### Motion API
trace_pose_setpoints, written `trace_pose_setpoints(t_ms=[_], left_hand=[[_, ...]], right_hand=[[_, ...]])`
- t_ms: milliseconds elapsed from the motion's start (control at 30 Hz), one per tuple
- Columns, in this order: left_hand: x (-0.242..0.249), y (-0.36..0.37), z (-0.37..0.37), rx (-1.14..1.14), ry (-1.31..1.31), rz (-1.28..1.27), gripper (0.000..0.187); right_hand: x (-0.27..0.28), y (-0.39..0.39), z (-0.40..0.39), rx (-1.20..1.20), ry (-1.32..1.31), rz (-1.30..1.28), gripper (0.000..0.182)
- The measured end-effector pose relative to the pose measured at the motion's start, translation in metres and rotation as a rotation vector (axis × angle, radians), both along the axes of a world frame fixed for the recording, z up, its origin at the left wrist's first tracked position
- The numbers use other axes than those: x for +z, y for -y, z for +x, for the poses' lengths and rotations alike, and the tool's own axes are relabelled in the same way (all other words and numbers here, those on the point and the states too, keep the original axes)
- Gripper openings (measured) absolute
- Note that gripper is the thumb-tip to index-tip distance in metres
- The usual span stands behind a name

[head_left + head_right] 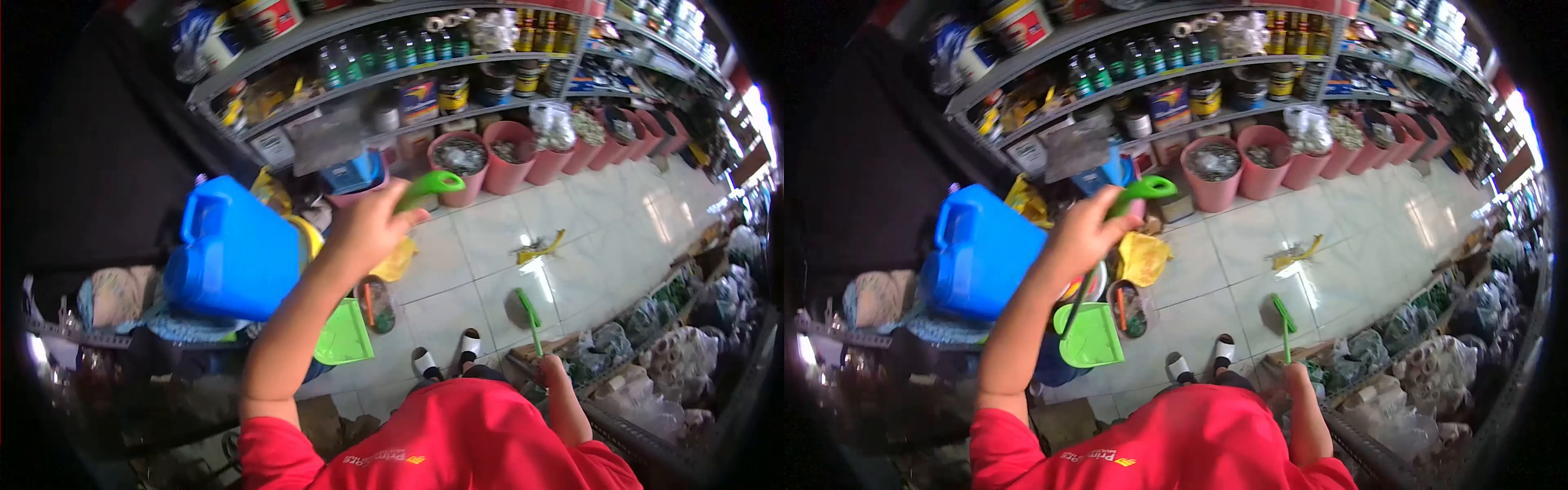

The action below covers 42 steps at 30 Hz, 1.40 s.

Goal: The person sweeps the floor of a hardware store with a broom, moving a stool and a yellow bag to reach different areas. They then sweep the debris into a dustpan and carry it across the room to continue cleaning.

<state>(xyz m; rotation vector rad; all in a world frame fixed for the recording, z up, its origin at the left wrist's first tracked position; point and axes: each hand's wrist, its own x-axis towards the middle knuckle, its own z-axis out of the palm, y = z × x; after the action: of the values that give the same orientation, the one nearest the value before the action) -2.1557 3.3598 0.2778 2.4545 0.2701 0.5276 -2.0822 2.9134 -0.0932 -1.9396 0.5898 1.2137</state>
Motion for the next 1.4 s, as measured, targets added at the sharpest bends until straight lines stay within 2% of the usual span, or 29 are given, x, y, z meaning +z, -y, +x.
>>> trace_pose_setpoints(t_ms=[67,100,133,167,300,400,433,467,500,533,600,667,767,833,933,967,1000,1067,1167,1267,1367,1400], left_hand=[[0.033,0.008,0.008,0.034,-0.044,-0.083,0.031],[0.036,0.01,0.015,0.033,0.013,-0.08,0.031],[0.039,0.013,0.023,0.033,0.069,-0.076,0.032],[0.042,0.016,0.03,0.039,-0.001,-0.076,0.032],[-0.018,0.023,0.075,-0.022,0.027,-0.258,0.03],[-0.099,0.023,0.11,-0.033,0.024,-0.31,0.029],[-0.131,0.023,0.121,0.022,-0.053,-0.359,0.027],[-0.152,0.023,0.13,-0.026,-0.017,-0.165,0.024],[-0.177,0.03,0.138,0.034,-0.031,-0.115,0.023],[-0.183,0.038,0.146,-0.006,-0.058,-0.301,0.021],[-0.226,0.043,0.165,0.022,-0.08,-0.266,0.021],[-0.255,0.045,0.187,-0.051,-0.063,-0.351,0.022],[-0.294,0.044,0.222,-0.039,-0.053,-0.339,0.025],[-0.309,0.048,0.239,-0.041,-0.031,-0.308,0.028],[-0.328,0.054,0.259,-0.075,-0.061,-0.347,0.029],[-0.327,0.056,0.266,-0.114,-0.062,-0.381,0.029],[-0.326,0.058,0.274,-0.108,-0.081,-0.345,0.029],[-0.327,0.063,0.29,-0.087,-0.115,-0.273,0.03],[-0.293,0.067,0.315,-0.109,-0.158,-0.308,0.03],[-0.328,0.069,0.326,-0.15,-0.115,-0.268,0.032],[-0.324,0.073,0.331,-0.194,-0.185,-0.215,0.033],[-0.326,0.073,0.329,-0.204,-0.189,-0.208,0.033]], right_hand=[[0.012,-0.005,0.012,-0.286,-0.067,0.051,0.006],[0.015,-0.008,0.018,-0.42,-0.102,0.084,0.006],[0.019,-0.011,0.023,-0.479,-0.109,0.105,0.007],[0.022,-0.014,0.029,-0.536,-0.116,0.128,0.008],[0.019,-0.019,0.045,-0.726,-0.041,0.17,0.008],[0.006,-0.02,0.057,-0.709,0.067,0.2,0.007],[0.006,-0.021,0.06,-0.584,0.129,0.162,0.006],[0.004,-0.023,0.059,-0.584,0.158,0.154,0.005],[0.002,-0.025,0.061,-0.582,0.193,0.143,0.005],[0.001,-0.027,0.068,-0.576,0.235,0.131,0.005],[-0.001,-0.029,0.079,-0.582,0.242,0.115,0.007],[-0.003,-0.032,0.084,-0.56,0.274,0.109,0.008],[-0.004,-0.035,0.095,-0.44,0.28,-0.007,0.018],[0.005,-0.045,0.105,-0.448,0.303,-0.038,0.032],[0.011,-0.051,0.13,-0.53,0.319,-0.027,0.04],[-0.035,-0.028,0.14,-0.386,0.433,-0.107,0.035],[-0.022,-0.028,0.159,-0.347,0.411,-0.027,0.029],[-0.003,-0.031,0.202,-0.443,0.281,-0.059,0.025],[-0.009,-0.026,0.265,-0.297,0.302,-0.144,0.021],[-0.043,-0.027,0.317,-0.326,0.262,-0.21,0.022],[-0.121,-0.032,0.339,-0.27,0.38,-0.343,0.011],[-0.138,-0.033,0.336,-0.161,0.338,-0.357,0.012]])
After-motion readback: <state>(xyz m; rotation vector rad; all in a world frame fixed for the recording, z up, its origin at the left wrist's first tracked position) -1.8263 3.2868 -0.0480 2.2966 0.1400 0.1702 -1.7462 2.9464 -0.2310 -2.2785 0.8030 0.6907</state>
